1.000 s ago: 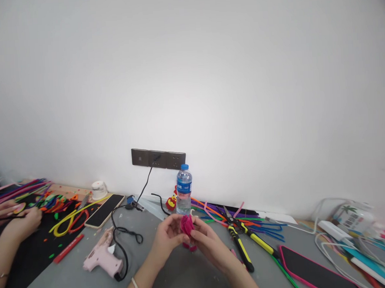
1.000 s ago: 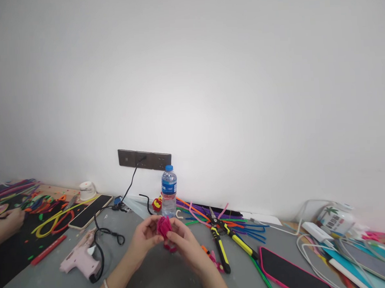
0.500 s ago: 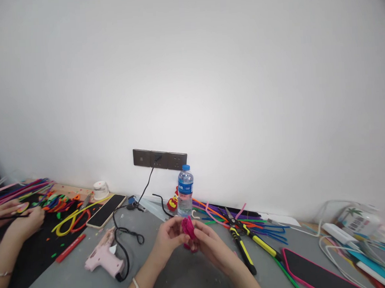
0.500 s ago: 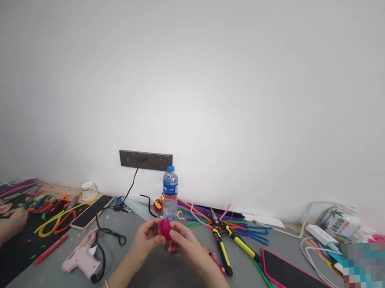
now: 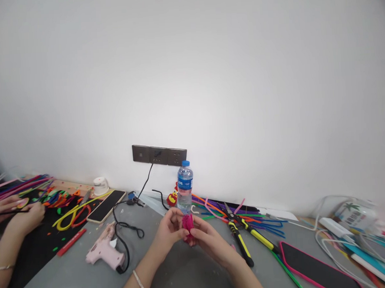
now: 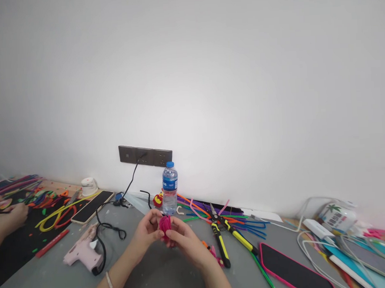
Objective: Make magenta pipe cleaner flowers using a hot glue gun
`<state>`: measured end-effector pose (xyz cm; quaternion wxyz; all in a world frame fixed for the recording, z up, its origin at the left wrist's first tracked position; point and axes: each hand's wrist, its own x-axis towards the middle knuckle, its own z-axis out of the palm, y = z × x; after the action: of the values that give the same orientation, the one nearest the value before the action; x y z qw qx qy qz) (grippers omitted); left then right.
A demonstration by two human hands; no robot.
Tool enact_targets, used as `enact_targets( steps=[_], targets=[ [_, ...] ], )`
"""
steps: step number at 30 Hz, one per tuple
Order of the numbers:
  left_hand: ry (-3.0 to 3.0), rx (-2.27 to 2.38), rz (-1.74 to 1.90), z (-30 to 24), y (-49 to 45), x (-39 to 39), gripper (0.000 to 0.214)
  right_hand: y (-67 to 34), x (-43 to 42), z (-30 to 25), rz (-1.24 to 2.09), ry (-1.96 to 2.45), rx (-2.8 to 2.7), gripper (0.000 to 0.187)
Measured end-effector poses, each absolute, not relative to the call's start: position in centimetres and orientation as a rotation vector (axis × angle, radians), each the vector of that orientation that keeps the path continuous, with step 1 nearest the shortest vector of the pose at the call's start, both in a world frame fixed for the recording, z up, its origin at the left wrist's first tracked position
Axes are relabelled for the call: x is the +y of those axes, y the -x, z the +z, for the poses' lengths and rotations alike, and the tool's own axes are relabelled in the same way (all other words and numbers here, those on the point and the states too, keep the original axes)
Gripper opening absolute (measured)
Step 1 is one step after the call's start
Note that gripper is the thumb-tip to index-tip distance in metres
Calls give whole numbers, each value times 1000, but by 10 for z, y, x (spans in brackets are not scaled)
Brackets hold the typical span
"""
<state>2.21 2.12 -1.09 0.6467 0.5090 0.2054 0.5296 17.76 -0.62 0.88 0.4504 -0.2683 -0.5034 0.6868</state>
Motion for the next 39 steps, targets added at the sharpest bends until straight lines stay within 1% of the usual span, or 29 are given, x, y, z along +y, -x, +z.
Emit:
enact_targets(
  steps=[3,5,8,12,14,19,28,31,33,36,37,39],
  targets=[
    [-1172,505,1212,-9,-21,21,35,-178,-5,9,1668,680,-1255,33],
    [-1186,563,1238,-9,-19,22,31,-178,-2,8,1586,697,-1262,30],
    [-1200,637,1270,-10,-18,24,31,-178,4,5,1342,751,-1312,25],
    [-1237,678,1289,-12,-19,24,41,-175,9,0,961,911,-1430,18],
    [-1257,709,1289,-11,-20,24,42,-173,8,0,842,956,-1494,17],
    [-1364,754,1267,-14,-20,25,29,-173,5,2,769,975,-1604,14],
    [-1340,809,1280,-16,-19,27,25,-178,5,4,777,1018,-1678,13],
    [-1317,834,1295,-16,-19,27,26,-179,7,-1,774,1037,-1680,15],
    [-1306,863,1315,-16,-19,27,26,-180,9,-4,755,1053,-1681,20],
    [-1297,869,1318,-18,-20,30,24,-180,9,-4,579,1097,-1593,30],
    [-1303,866,1314,-19,-20,31,22,-177,7,0,485,1115,-1547,30],
    [-1339,880,1323,-21,-21,34,19,-164,-3,13,327,1118,-1509,23]
  ],
)
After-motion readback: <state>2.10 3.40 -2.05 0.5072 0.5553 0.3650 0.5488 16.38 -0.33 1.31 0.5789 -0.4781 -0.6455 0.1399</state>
